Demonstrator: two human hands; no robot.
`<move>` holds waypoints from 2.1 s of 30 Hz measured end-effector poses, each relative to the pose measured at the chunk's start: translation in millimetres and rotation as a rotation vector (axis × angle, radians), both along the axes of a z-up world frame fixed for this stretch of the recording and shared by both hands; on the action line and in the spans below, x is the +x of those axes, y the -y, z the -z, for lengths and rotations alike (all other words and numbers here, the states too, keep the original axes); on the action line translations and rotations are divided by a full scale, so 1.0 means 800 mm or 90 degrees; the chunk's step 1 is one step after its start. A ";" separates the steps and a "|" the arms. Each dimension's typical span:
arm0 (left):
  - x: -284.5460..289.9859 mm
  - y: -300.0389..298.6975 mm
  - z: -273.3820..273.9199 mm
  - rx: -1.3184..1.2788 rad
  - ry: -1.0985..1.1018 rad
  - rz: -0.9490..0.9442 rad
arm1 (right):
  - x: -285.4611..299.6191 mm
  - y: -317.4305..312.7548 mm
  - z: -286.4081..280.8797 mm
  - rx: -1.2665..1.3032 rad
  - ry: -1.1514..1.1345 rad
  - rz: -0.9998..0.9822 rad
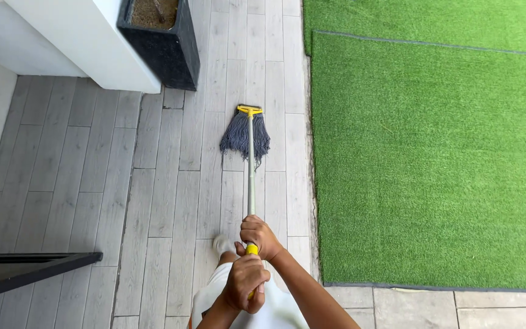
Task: Mopping the tiled floor of an outdoor hotel courtyard area near a swimming pool.
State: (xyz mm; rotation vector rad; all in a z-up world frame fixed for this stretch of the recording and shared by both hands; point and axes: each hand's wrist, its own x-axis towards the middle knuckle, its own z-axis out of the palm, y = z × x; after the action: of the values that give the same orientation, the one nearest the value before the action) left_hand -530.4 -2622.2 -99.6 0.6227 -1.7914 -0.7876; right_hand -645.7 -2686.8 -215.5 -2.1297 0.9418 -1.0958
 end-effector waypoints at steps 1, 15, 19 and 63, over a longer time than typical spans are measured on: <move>-0.002 0.018 0.002 0.007 0.003 -0.004 | -0.001 0.019 -0.001 0.007 0.003 -0.004; -0.035 0.446 0.025 0.004 0.071 -0.049 | -0.048 0.451 0.009 0.063 -0.077 -0.051; -0.048 0.545 0.018 -0.002 -0.034 -0.015 | -0.056 0.543 0.032 0.072 -0.073 -0.023; -0.230 1.678 0.063 0.020 0.030 -0.051 | -0.235 1.688 0.055 0.055 -0.056 -0.077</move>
State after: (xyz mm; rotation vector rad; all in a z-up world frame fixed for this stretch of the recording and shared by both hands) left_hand -714.3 -3965.0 -149.9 0.7346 -1.7888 -0.7525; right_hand -833.7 -4036.9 -259.5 -2.1487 0.8714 -0.8934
